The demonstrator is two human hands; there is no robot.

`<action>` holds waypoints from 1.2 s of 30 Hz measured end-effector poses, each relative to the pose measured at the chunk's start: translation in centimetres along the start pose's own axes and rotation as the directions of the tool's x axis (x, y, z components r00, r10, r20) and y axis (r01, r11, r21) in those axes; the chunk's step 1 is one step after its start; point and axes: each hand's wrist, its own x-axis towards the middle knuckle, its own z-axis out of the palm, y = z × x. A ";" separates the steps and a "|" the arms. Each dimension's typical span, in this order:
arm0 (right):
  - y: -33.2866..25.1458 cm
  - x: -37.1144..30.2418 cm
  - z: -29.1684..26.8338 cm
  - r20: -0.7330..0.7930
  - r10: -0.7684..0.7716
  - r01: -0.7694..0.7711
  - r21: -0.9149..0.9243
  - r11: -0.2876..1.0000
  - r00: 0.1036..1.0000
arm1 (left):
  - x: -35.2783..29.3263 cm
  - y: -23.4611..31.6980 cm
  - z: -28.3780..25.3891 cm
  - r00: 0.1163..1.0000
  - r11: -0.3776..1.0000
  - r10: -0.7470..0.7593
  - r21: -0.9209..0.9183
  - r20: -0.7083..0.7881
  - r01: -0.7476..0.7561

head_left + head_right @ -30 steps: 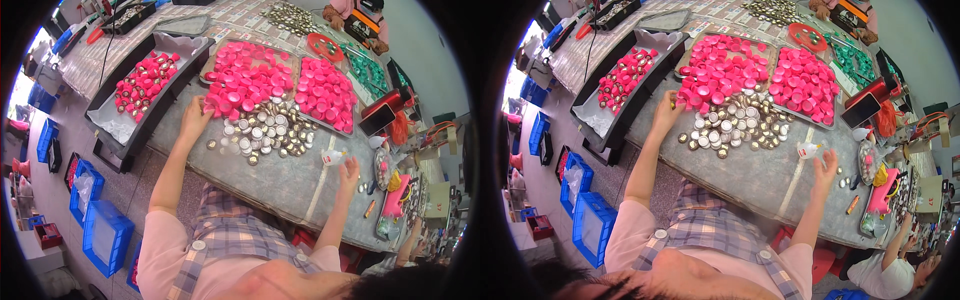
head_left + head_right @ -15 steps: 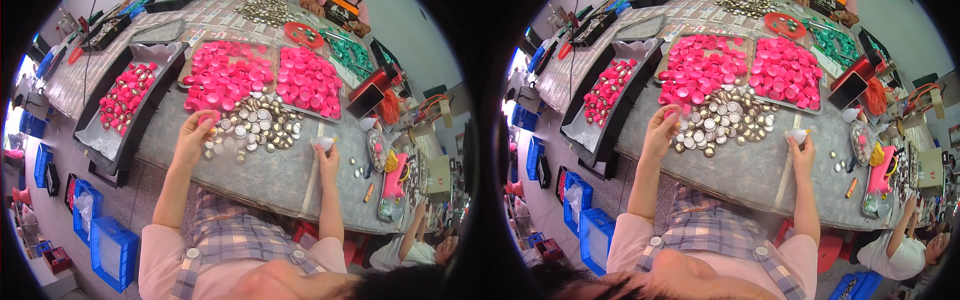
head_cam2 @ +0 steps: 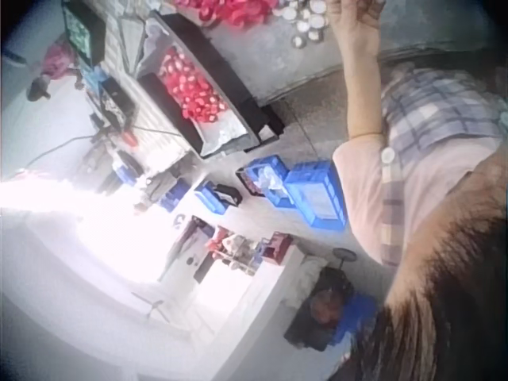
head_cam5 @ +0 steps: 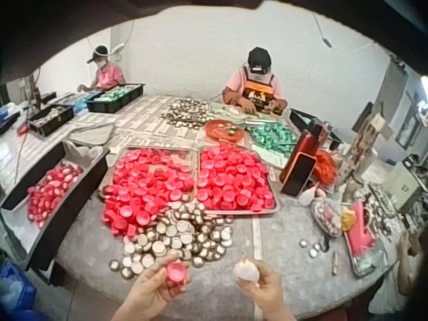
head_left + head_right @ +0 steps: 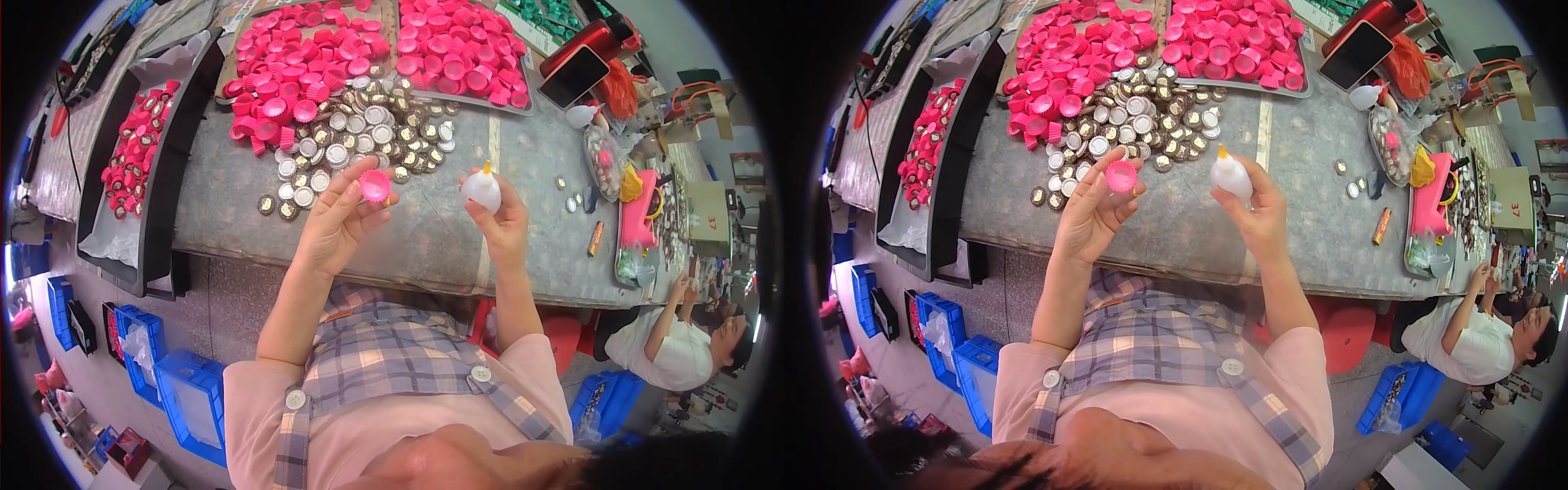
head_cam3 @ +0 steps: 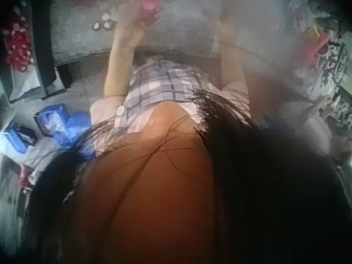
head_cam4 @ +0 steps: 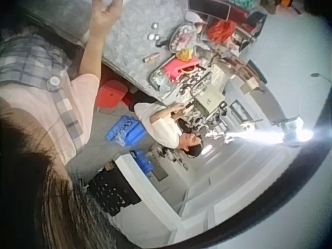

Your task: The person glues small metal decorations into pink plastic caps by hand, applying glue from a bottle into each cap and then inserting a decoration.

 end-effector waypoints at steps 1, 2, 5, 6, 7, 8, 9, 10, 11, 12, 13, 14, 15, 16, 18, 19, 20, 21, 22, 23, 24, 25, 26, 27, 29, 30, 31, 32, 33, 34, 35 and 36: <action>-0.1 -0.1 0.0 -0.001 0.006 -0.006 0.000 1.000 1.000 | -0.1 -0.2 -0.1 1.000 1.000 0.003 0.015 -0.010 -0.003; -0.4 -0.1 0.2 0.001 -0.011 0.011 -0.024 1.000 1.000 | -0.1 -0.4 -0.3 1.000 1.000 -0.001 0.013 -0.014 0.001; -1.1 -0.1 0.5 0.020 -0.039 0.041 -0.100 0.994 0.999 | -0.3 -1.0 -0.9 0.997 0.998 -0.012 -0.064 0.070 0.016; -1.1 -0.1 0.5 0.031 -0.056 0.060 -0.155 0.986 0.998 | -0.4 -1.2 -0.8 0.999 0.999 -0.004 -0.040 0.052 0.006; -1.0 -0.2 0.6 0.032 -0.052 0.056 -0.155 0.986 0.998 | -0.4 -1.4 -0.7 0.999 1.000 0.005 -0.016 0.033 -0.005; -1.0 -0.2 0.6 0.009 -0.041 0.042 -0.185 0.982 0.999 | -0.5 -1.5 -0.6 1.000 1.000 0.004 -0.017 0.030 -0.003; -0.9 -0.2 0.6 -0.017 -0.033 0.029 -0.216 0.976 0.999 | -0.5 -1.5 -0.4 1.000 0.999 0.023 0.033 0.016 -0.024; -0.9 -0.1 0.6 -0.020 -0.031 0.026 -0.216 0.976 0.999 | -0.5 -1.4 -0.3 0.999 0.996 0.043 0.084 0.005 -0.043; -1.0 -0.1 0.6 -0.026 -0.035 0.029 -0.218 0.976 0.999 | -0.4 -1.4 -0.3 0.999 0.996 0.041 0.084 0.005 -0.041; -1.0 0.0 0.6 -0.031 -0.039 0.031 -0.219 0.975 0.999 | -0.4 -1.4 -0.3 0.999 0.993 0.045 0.112 -0.023 -0.043; -1.1 0.0 0.5 -0.032 -0.037 0.029 -0.219 0.975 0.999 | -0.4 -1.4 -0.2 0.997 0.989 0.051 0.141 -0.049 -0.043; -1.2 0.1 0.4 0.020 -0.072 0.075 -0.284 0.956 0.997 | -0.4 -1.4 -0.1 0.998 0.989 0.049 0.140 -0.050 -0.042; -1.3 0.2 0.4 0.075 -0.104 0.124 -0.343 0.931 0.992 | -0.4 -1.5 -0.1 0.996 0.986 0.082 0.152 -0.047 -0.074; -1.4 0.2 0.5 0.076 -0.102 0.122 -0.343 0.931 0.992 | -0.4 -1.6 0.0 0.992 0.981 0.115 0.164 -0.042 -0.107; -2.0 0.4 0.7 0.079 -0.117 0.140 -0.442 0.886 0.990 | -0.5 -1.5 -0.2 0.993 0.980 0.113 0.168 -0.040 -0.105; -2.2 0.5 0.8 0.080 -0.116 0.140 -0.442 0.886 0.990 | -0.5 -1.5 -0.4 0.993 0.980 0.111 0.172 -0.036 -0.103; -2.5 0.7 0.8 0.145 -0.205 0.251 -0.543 0.802 0.968 | -0.6 -1.5 -0.6 0.993 0.980 0.111 0.172 -0.037 -0.103; -2.8 0.9 0.8 0.219 -0.281 0.355 -0.628 0.692 0.934 | -0.7 -1.5 -0.7 0.993 0.981 0.118 0.156 -0.017 -0.114; -3.1 1.1 0.9 0.218 -0.280 0.354 -0.630 0.691 0.935 | -0.7 -1.5 -0.7 0.992 0.982 0.124 0.141 0.003 -0.124; -3.3 1.2 0.9 0.258 -0.315 0.406 -0.640 0.652 0.913 | -0.7 -1.5 -0.7 0.992 0.983 0.124 0.139 0.004 -0.123; -3.5 1.3 0.9 0.299 -0.349 0.458 -0.647 0.610 0.888 | -0.7 -1.4 -0.7 0.992 0.980 0.123 0.161 -0.009 -0.120; -3.7 1.3 0.9 0.300 -0.349 0.458 -0.647 0.610 0.888 | -0.7 -1.4 -0.7 0.992 0.976 0.123 0.183 -0.022 -0.117; -3.8 1.4 0.8 0.325 -0.364 0.486 -0.653 0.581 0.873 | -0.7 -1.3 -0.5 0.992 0.976 0.124 0.182 -0.023 -0.118; -4.0 1.4 0.7 0.351 -0.379 0.513 -0.657 0.553 0.856 | -0.7 -1.3 -0.3 0.992 0.985 0.118 0.135 -0.039 -0.112; -4.3 1.5 0.8 0.385 -0.394 0.546 -0.670 0.502 0.835 | -0.7 -1.2 -0.3 0.992 0.990 0.114 0.086 -0.056 -0.109; -4.4 1.5 0.8 0.416 -0.407 0.575 -0.684 0.449 0.813 | -0.7 -1.3 -0.6 0.993 0.993 0.102 0.058 -0.058 -0.098; -4.5 1.5 0.8 0.416 -0.406 0.574 -0.685 0.449 0.814 | -0.6 -1.4 -0.7 0.994 0.996 0.090 0.029 -0.060 -0.088; -4.5 1.5 0.8 0.450 -0.417 0.602 -0.697 0.389 0.790 | -0.6 -1.4 -0.9 0.994 0.996 0.089 0.029 -0.060 -0.087; -4.6 1.5 0.8 0.484 -0.425 0.629 -0.706 0.327 0.765 | -0.6 -1.5 -1.0 0.994 0.995 0.087 0.043 -0.065 -0.085; -4.7 1.6 0.9 0.484 -0.424 0.628 -0.706 0.327 0.765 | -0.6 -1.5 -1.0 0.994 0.995 0.086 0.058 -0.070 -0.082; -4.9 1.7 1.0 0.509 -0.436 0.651 -0.702 0.289 0.742 | -0.6 -1.4 -0.9 0.994 0.995 0.086 0.058 -0.070 -0.082; -5.0 1.8 1.2 0.533 -0.447 0.673 -0.696 0.251 0.718 | -0.6 -1.4 -0.9 0.995 0.996 0.080 0.042 -0.064 -0.077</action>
